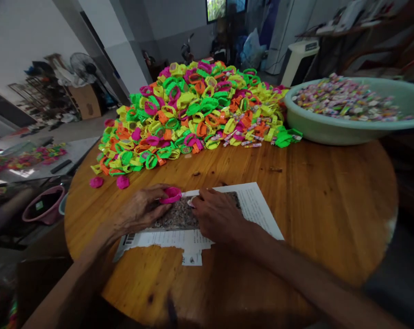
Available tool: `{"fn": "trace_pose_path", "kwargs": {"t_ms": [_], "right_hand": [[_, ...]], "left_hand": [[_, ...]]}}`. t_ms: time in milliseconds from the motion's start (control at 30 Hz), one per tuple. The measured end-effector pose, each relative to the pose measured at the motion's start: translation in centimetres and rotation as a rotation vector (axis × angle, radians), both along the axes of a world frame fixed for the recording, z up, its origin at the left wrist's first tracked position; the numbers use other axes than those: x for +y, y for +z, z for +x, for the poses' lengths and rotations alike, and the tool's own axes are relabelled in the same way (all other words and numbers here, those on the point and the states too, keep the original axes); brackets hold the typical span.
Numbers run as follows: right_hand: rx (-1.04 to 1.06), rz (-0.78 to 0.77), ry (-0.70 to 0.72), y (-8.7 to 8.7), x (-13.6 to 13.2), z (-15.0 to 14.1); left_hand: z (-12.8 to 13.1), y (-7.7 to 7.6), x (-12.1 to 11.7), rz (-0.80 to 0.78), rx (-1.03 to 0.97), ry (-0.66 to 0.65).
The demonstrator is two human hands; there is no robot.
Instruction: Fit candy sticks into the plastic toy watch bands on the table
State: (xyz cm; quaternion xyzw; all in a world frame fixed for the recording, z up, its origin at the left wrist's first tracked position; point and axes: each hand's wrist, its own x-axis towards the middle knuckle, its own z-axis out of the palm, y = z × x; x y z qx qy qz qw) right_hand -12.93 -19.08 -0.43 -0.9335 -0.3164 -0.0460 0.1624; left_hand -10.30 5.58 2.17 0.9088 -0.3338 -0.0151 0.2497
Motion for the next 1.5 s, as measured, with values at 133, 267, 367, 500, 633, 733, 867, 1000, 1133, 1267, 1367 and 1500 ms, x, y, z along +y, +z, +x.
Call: {"fn": "trace_pose_path", "kwargs": {"t_ms": [133, 267, 367, 500, 633, 733, 867, 1000, 1133, 1267, 1367, 1500], "right_hand": [[-0.042, 0.075, 0.029, -0.6, 0.5, 0.0], [-0.017, 0.232, 0.020, -0.8, 0.7, 0.3], [-0.015, 0.307, 0.038, -0.7, 0.9, 0.7], [-0.042, 0.291, 0.034, -0.9, 1.2, 0.8], [-0.073, 0.276, 0.041, -1.2, 1.3, 0.8], [-0.083, 0.321, 0.037, -1.5, 1.3, 0.8], [-0.118, 0.350, 0.015, -1.6, 1.4, 0.7], [-0.098, 0.321, 0.035, -1.7, 1.6, 0.7], [-0.080, 0.326, 0.088, -2.0, 1.5, 0.7], [-0.152, 0.192, 0.120, -1.7, 1.2, 0.6], [-0.239, 0.003, 0.167, -1.3, 1.2, 0.3], [-0.219, 0.003, 0.179, -1.1, 1.6, 0.0]], "left_hand": [[0.0, -0.9, 0.2, -0.064, -0.049, 0.023], [0.2, -1.3, 0.3, -0.140, -0.087, -0.049], [0.3, -1.4, 0.5, -0.172, -0.064, -0.096], [0.1, -1.5, 0.3, -0.149, -0.068, -0.082], [-0.3, -1.8, 0.0, -0.136, -0.071, -0.045], [-0.5, -2.4, -0.1, -0.153, -0.105, -0.018], [-0.7, -3.1, 0.0, -0.151, -0.158, -0.019], [-0.7, -3.4, 0.1, -0.121, -0.191, -0.010], [-0.8, -3.7, 0.2, -0.121, -0.193, -0.010], [-0.8, -3.9, 0.2, -0.134, -0.189, 0.005], [-0.8, -3.9, 0.3, -0.174, -0.172, -0.006], [-0.8, -3.8, 0.2, -0.187, -0.159, 0.011]]}}
